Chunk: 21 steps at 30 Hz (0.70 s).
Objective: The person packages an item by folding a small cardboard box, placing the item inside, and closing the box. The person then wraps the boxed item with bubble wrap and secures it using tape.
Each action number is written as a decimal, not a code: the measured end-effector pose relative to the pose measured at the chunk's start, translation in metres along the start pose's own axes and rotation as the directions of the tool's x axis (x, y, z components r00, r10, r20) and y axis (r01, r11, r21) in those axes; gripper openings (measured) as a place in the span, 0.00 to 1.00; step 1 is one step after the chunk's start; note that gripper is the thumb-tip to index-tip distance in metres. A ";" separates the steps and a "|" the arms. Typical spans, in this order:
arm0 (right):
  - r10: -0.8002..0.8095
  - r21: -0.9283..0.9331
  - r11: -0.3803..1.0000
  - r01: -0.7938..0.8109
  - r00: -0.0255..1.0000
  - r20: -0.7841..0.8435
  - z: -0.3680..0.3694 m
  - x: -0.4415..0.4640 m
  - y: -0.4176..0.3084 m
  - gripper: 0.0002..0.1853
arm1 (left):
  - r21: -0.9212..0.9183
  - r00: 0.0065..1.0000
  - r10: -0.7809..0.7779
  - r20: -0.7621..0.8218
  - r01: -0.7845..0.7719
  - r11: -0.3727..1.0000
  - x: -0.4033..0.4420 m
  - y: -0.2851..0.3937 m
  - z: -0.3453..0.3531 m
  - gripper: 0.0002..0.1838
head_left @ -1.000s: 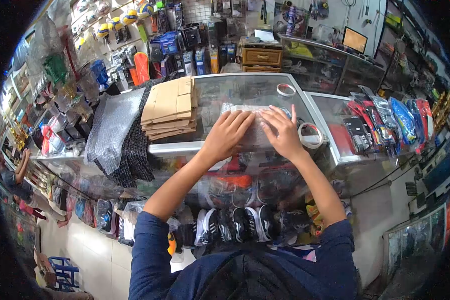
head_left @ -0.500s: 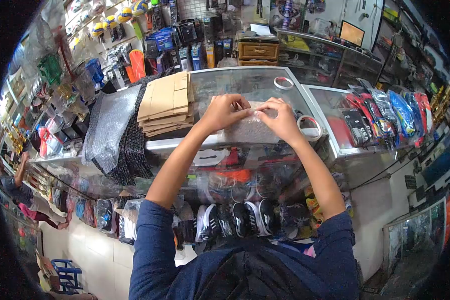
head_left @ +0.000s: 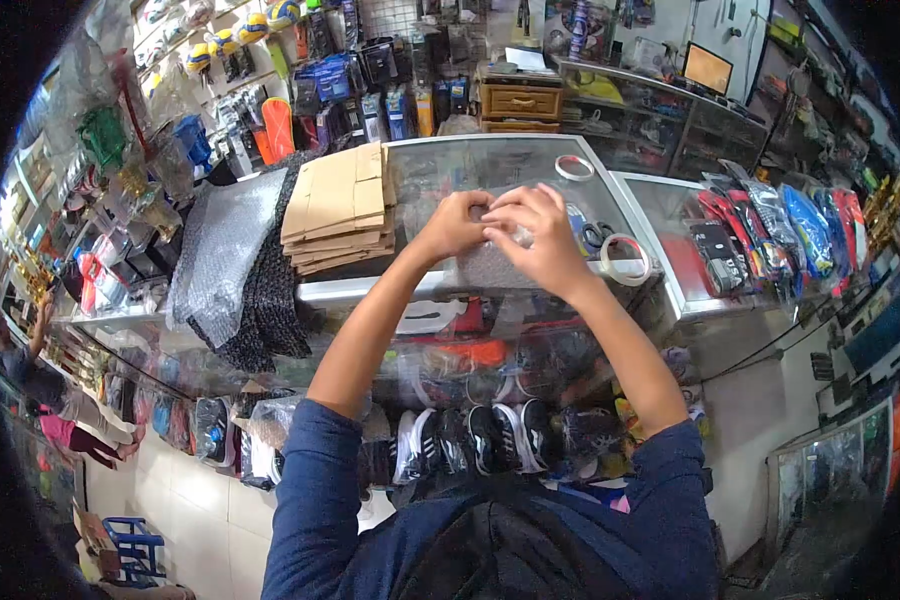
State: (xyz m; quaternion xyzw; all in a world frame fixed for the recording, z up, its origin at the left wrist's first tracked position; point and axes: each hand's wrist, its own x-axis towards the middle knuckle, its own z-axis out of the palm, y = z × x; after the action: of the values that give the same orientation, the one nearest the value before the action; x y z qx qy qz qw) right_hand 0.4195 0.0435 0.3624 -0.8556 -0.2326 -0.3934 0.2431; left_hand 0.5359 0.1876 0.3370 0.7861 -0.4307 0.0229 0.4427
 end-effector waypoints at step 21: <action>-0.462 -0.224 0.845 0.486 0.874 0.152 0.020 0.015 -0.013 0.05 | -0.166 0.976 0.215 0.028 -0.207 0.964 0.005 -0.010 -0.002 0.21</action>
State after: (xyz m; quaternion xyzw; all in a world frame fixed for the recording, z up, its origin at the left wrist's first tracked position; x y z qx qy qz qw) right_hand 0.4315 0.0686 0.3655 -0.8129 -0.3950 -0.4278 0.0153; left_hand 0.5463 0.1884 0.3335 0.6976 -0.5223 0.0169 0.4903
